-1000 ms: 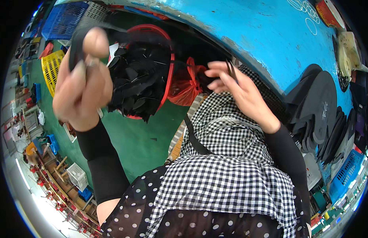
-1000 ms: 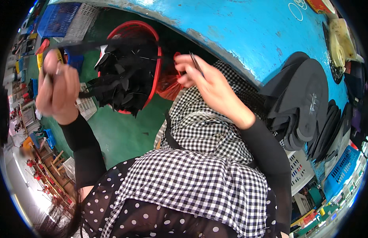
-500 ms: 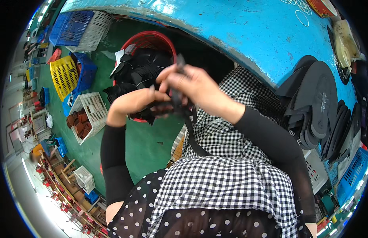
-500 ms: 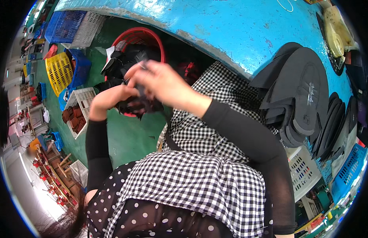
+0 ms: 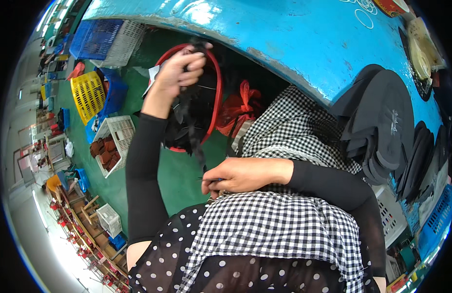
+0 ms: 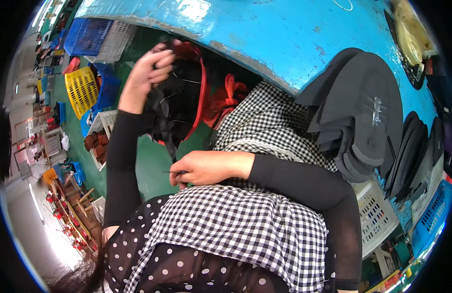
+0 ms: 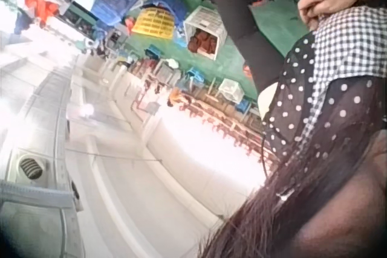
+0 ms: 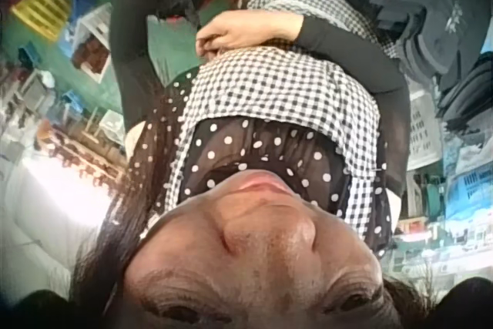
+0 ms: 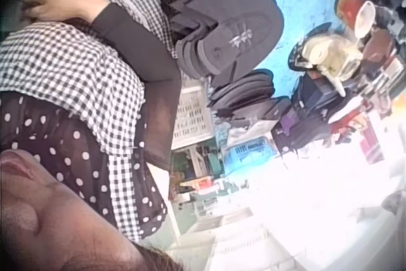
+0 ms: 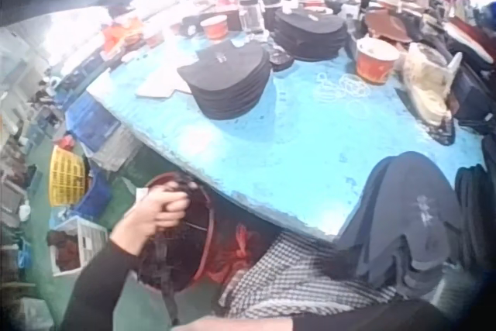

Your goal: The recorder uses snips to trim excess threads and material from black shoe uppers.

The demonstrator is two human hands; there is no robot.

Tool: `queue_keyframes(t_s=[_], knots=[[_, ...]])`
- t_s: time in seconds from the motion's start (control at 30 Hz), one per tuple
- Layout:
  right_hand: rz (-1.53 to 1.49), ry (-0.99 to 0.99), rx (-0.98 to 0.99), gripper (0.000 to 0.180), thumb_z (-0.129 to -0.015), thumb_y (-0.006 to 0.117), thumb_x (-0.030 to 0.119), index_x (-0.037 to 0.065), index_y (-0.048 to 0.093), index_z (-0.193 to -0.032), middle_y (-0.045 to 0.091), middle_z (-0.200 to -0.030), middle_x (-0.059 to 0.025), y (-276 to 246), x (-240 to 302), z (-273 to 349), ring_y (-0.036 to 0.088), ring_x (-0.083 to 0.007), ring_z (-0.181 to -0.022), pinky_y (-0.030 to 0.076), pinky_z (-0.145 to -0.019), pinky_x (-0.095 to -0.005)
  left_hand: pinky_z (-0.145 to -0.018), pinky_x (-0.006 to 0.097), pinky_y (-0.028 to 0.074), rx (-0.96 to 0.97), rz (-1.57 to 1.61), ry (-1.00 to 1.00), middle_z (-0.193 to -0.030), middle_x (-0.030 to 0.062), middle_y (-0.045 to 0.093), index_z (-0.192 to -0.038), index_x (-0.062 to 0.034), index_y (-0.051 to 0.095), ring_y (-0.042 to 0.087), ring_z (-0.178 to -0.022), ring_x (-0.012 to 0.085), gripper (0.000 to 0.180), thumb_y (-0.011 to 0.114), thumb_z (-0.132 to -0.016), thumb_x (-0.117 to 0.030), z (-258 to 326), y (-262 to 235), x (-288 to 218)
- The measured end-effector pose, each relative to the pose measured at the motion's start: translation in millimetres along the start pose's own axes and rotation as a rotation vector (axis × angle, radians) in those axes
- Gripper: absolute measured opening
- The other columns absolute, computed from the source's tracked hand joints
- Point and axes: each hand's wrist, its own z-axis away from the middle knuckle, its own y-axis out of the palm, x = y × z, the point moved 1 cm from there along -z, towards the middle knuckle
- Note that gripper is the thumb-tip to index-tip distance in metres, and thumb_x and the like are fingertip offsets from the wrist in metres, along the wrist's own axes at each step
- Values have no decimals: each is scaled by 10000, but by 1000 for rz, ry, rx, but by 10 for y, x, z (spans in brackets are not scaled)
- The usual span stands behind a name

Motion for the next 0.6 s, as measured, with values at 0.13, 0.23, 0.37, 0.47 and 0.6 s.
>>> queue_keyframes(t_s=[0.13, 0.23, 0.37, 0.47, 0.6], knots=[[221, 68, -108, 264, -974, 448, 154, 13, 617, -1120, 687, -987, -134, -95, -182, 104, 658, -258, -907, 498, -842, -362, -326, 176, 193, 69, -138, 172, -601, -59, 351, -1284, -8, 493, 250, -388, 4, 316, 443, -985, -101, 670, 222, -739], [225, -19, -230, 280, -990, 461, 193, 57, 617, -1180, 628, -1149, -159, -135, -156, 220, 605, -277, -1082, 466, -934, -377, -337, 172, 234, 226, -104, 352, -581, -38, 373, -1329, 30, 413, 273, -374, 21, 362, 425, -991, -100, 1157, 300, -1118], [343, 11, -425, 245, -987, 503, 182, 98, 626, -1181, 527, -1304, -191, -188, -255, 310, 399, -354, -1353, 387, -1066, -408, -330, 144, 262, 336, -295, 547, -576, -52, 399, -1272, 105, 435, 269, -373, -3, 346, 387, -1005, -109, 1565, 592, -1525], [46, -11, -600, 230, -1007, 484, 165, 44, 614, -1154, 633, -1135, -108, -310, -281, 316, 565, -245, -1165, 435, -1008, -347, -325, 116, 290, 343, -367, 749, -490, -91, 410, -1280, 10, 414, 328, -316, -16, 307, 369, -985, -58, 1742, 669, -1793], [-25, -160, -940, 225, -1036, 391, 149, 36, 523, -1179, 642, -964, -42, -488, -284, 352, 545, -72, -796, 493, -694, -245, -357, 108, 373, 437, -475, 815, -490, -81, 468, -1308, 42, 410, 386, -338, -17, 341, 355, -981, -39, 1843, 935, -1863]])
